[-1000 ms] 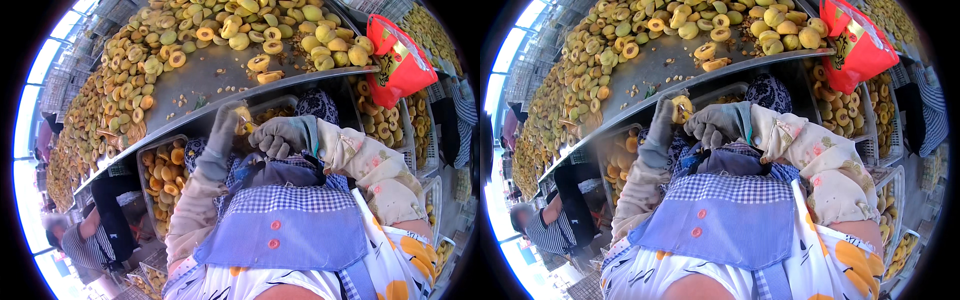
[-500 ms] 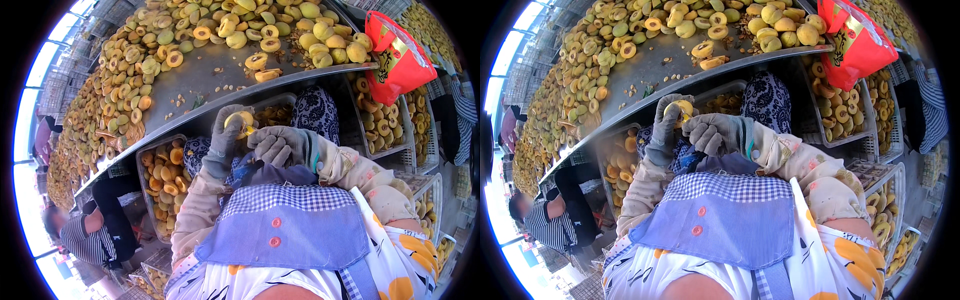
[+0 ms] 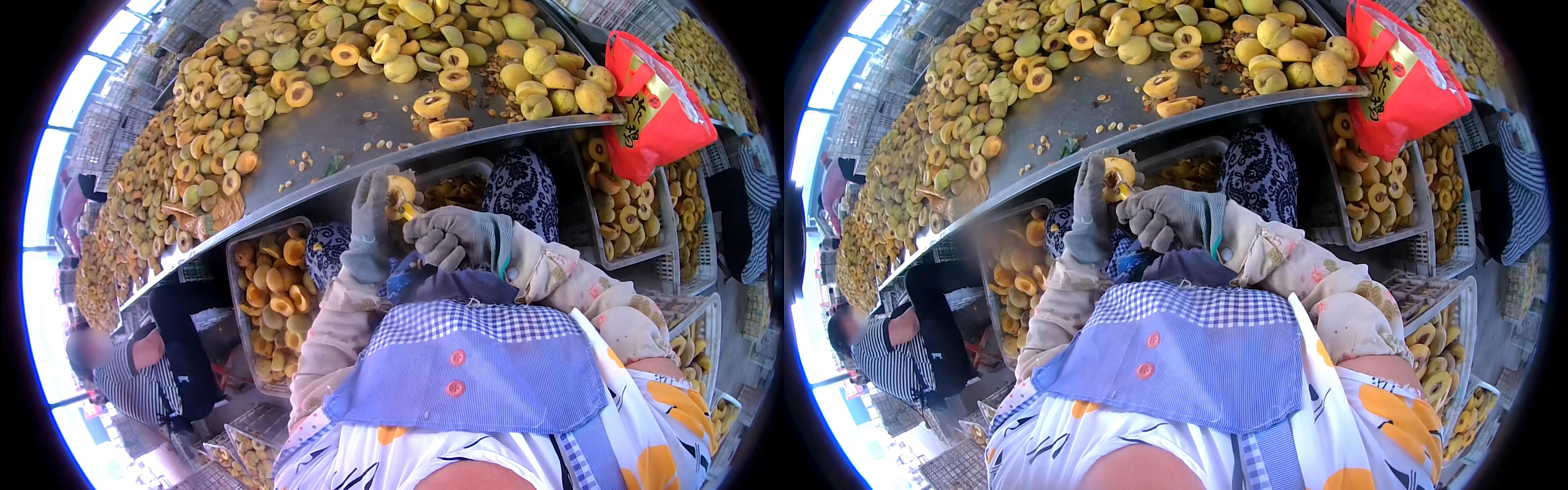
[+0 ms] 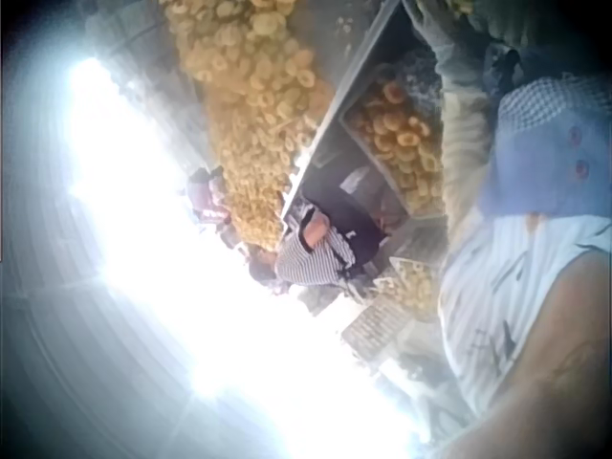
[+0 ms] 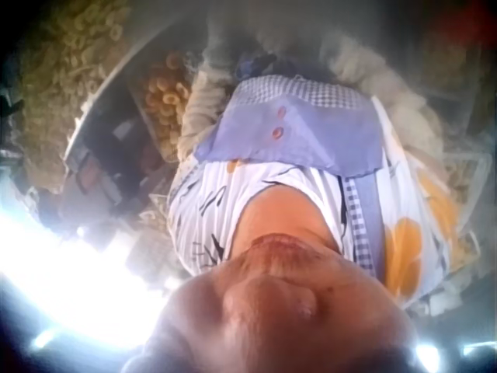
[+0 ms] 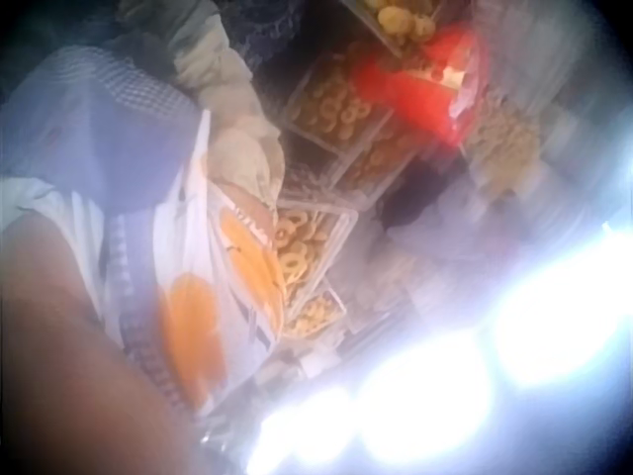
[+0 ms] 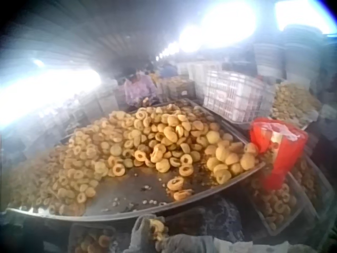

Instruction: The person uses a small knife to remove the pits from fresh apricots on a metal table. They place the pitted fruit into a white plastic crate and periodically transfer the crate to a larger stack. The person also handles a crate of apricot pits, pouring them onto the table.

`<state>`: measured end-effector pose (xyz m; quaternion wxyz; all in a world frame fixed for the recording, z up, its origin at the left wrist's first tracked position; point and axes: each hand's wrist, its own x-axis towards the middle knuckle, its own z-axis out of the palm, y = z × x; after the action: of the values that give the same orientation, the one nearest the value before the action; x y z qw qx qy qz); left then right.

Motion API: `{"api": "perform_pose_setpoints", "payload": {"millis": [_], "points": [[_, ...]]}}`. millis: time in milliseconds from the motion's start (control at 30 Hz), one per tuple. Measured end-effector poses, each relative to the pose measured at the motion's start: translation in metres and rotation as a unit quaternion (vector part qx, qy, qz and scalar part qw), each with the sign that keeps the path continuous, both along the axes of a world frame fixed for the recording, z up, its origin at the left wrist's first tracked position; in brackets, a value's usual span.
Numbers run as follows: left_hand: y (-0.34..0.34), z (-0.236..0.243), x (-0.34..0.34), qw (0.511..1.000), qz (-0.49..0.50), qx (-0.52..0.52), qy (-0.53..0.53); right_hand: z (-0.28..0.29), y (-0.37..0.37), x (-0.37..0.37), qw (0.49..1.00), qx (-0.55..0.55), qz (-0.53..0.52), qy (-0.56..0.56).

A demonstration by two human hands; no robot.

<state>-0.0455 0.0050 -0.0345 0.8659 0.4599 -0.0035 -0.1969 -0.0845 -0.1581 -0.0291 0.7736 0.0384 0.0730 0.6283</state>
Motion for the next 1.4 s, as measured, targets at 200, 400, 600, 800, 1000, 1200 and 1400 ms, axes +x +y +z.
{"api": "perform_pose_setpoints", "payload": {"millis": [200,400,600,800,1000,1200,1400], "points": [[-0.013,-0.001,0.002,0.994,0.098,0.048,0.007,0.037,0.015,-0.009,0.882,-0.398,-0.069,-0.245],[-0.002,-0.022,0.008,0.954,0.064,0.202,-0.212,0.004,-0.005,0.007,0.993,-0.094,-0.011,-0.072],[0.003,-0.019,0.009,0.951,-0.041,0.248,-0.18,0.005,-0.018,0.013,0.98,-0.161,0.051,-0.104],[-0.022,-0.003,0.004,0.986,0.127,0.111,-0.016,0.004,-0.008,0.014,0.958,-0.226,0.027,-0.174],[0.005,-0.001,0.013,0.968,-0.015,0.25,-0.027,0.036,0.003,0.008,0.783,-0.454,0.076,-0.419],[-0.001,0.0,0.025,0.977,-0.002,0.197,-0.077,0.001,-0.016,0.022,0.991,-0.075,0.07,-0.081],[-0.026,-0.01,0.028,0.991,0.098,0.056,0.072,-0.008,0.016,0.009,0.702,-0.52,-0.111,-0.473]]}}
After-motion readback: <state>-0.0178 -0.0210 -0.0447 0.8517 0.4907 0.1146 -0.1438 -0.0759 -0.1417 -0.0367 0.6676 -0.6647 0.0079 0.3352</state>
